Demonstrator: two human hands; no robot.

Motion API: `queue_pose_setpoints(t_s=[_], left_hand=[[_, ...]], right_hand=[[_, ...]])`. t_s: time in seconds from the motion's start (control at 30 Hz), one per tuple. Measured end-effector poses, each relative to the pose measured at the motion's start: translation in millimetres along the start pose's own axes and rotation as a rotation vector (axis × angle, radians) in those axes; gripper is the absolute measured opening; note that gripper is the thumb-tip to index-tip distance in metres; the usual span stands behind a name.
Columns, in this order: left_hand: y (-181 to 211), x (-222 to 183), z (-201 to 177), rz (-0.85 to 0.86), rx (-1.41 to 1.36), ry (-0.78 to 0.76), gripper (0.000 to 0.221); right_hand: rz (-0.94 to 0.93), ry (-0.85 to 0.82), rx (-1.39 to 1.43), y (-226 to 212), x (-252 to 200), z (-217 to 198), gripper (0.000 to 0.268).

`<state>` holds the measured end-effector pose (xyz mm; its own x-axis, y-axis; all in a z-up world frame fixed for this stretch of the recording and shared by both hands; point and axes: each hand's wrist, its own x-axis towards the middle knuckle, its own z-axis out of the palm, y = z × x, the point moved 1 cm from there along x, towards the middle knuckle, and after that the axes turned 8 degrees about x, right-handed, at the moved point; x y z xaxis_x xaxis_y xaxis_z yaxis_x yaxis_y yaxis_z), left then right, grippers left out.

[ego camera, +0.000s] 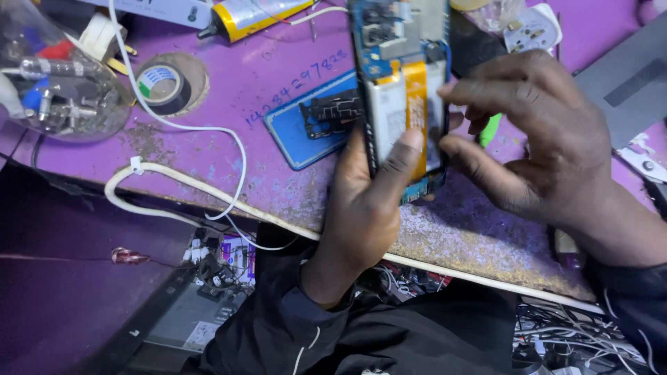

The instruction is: Disassembling internal components of a smartphone using a small pry tool

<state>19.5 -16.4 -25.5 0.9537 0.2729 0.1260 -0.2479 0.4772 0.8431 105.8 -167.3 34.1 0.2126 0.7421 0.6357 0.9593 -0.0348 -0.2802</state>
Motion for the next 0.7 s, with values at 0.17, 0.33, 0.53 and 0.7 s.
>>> queue_pose_setpoints(t_s=[0.17, 0.33, 0.53, 0.7], left_hand=[[6.8, -4.2, 4.4, 0.033, 0.241, -0.128, 0.05], [7.6, -5.7, 4.4, -0.012, 0.403, -0.122, 0.049], [8.9, -6.0, 6.1, -0.021, 0.475, -0.129, 0.051], [13.2, -6.3, 6.6, -0.013, 0.544, -0.133, 0.051]], right_hand=[[0.1, 0.1, -0.004, -0.4, -2.9, -0.3, 0.035], [0.119, 0.156, 0.037, 0.7, -3.0, 1.3, 0.029], [0.179, 0.182, 0.077, -8.0, 1.2, 1.6, 0.03], [0.197, 0.19, 0.088, -8.4, 1.7, 1.0, 0.03]])
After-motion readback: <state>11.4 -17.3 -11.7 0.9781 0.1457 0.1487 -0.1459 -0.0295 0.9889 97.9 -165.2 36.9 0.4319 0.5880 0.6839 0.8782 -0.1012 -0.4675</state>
